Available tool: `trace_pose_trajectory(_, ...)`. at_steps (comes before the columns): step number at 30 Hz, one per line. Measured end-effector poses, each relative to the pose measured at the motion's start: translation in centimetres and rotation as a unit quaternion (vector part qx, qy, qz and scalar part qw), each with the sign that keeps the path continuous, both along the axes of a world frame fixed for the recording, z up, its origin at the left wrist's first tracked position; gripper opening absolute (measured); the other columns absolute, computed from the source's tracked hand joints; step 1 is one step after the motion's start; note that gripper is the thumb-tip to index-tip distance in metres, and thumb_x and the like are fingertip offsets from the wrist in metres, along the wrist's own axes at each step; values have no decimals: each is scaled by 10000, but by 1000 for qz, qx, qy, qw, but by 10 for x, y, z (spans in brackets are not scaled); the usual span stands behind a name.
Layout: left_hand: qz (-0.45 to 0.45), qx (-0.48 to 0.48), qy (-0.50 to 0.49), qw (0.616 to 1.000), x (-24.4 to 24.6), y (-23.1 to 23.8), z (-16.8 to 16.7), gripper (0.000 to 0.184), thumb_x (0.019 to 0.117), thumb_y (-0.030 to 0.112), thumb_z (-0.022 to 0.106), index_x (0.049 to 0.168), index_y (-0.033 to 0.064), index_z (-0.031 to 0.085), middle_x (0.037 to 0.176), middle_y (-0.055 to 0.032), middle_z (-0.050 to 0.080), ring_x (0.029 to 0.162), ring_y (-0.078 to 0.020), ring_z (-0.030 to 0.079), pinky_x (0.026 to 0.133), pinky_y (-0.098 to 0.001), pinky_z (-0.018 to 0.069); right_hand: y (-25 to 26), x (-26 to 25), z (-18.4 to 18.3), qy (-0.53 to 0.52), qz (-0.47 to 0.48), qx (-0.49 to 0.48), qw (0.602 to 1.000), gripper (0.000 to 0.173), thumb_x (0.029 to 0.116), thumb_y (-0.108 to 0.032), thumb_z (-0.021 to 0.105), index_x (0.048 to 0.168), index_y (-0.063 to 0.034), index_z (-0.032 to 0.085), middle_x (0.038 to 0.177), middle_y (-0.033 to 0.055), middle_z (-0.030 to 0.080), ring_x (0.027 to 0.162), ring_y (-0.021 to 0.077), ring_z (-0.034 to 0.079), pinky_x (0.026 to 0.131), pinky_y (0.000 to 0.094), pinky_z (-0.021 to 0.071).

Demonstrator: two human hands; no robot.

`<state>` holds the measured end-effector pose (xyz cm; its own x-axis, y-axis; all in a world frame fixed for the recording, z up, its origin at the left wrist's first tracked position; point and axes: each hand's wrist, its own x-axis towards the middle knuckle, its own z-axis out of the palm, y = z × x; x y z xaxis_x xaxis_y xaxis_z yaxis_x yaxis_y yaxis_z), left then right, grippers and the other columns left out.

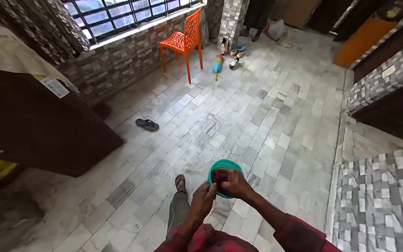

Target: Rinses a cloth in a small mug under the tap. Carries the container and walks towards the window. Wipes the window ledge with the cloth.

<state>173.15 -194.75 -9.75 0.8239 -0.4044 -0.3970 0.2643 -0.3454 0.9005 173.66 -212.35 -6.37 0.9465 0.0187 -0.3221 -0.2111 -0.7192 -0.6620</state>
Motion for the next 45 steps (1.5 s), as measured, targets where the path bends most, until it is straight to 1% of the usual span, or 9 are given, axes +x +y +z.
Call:
trace_pose_trajectory(4,-15,-3,11,1000,100,-8,-16,403,1069,356,456,891,56,658,799,-26,600,751,-148,589,753,-365,506,-7,103,-13,18,-16,-31,999,325,873,-106,683,1189,-164,736,1088,128,711,1051,287,675,921,523,535)
trace_pose_trajectory(12,-60,1,28,998,293,-23,4,401,1079,362,452,898,65,653,795,-23,596,757,-149,589,759,-360,501,-22,288,1,40,-57,-92,993,328,883,-300,791,1122,-86,722,1019,164,721,1008,326,690,918,526,531)
trace_pose_trajectory(15,-49,-13,24,998,355,-37,4,399,1074,364,459,895,67,657,810,-29,595,762,-152,591,756,-361,507,-33,351,3,36,-63,-119,990,362,912,-388,745,1090,-74,722,998,160,715,999,316,688,911,507,533)
trace_pose_trajectory(22,-3,13,3,1000,500,-74,-11,408,1064,363,469,909,53,684,885,-63,635,826,-181,626,800,-393,524,-57,510,-16,54,-18,-159,986,361,994,-380,612,1053,-38,711,983,175,705,996,336,692,893,529,538)
trace_pose_trajectory(26,26,39,6,999,592,-101,-14,433,1069,371,457,943,34,698,1003,-113,651,953,-231,637,880,-438,520,-83,614,-29,64,26,-155,986,381,1018,-388,547,1025,-47,716,1000,171,714,1010,340,693,894,546,536)
trace_pose_trajectory(30,83,31,-2,996,681,-132,-10,409,1070,353,467,908,47,684,906,-72,630,833,-182,625,798,-397,525,-107,721,-21,77,84,-173,978,388,1033,-380,505,999,-48,703,1000,173,712,1011,342,694,876,552,538)
trace_pose_trajectory(34,128,23,-11,991,754,-157,-2,405,1065,347,475,911,44,696,947,-78,642,831,-178,633,797,-396,536,-127,808,-10,71,121,-179,974,402,1045,-363,474,970,-34,693,980,180,708,1002,347,694,869,549,534)
trace_pose_trajectory(38,139,40,-5,990,827,-169,5,427,1060,369,476,961,23,706,1036,-128,665,893,-229,665,848,-450,552,-141,885,-7,79,101,-138,982,478,1055,-417,419,1027,-22,688,1022,201,704,1037,359,684,914,553,517)
trace_pose_trajectory(45,102,4,26,994,952,-162,-5,459,1075,330,446,966,-39,697,902,-158,674,871,-270,649,860,-512,515,-151,1005,-5,72,69,-80,992,543,978,-548,580,1196,-64,697,1131,185,713,1107,329,679,996,530,506)
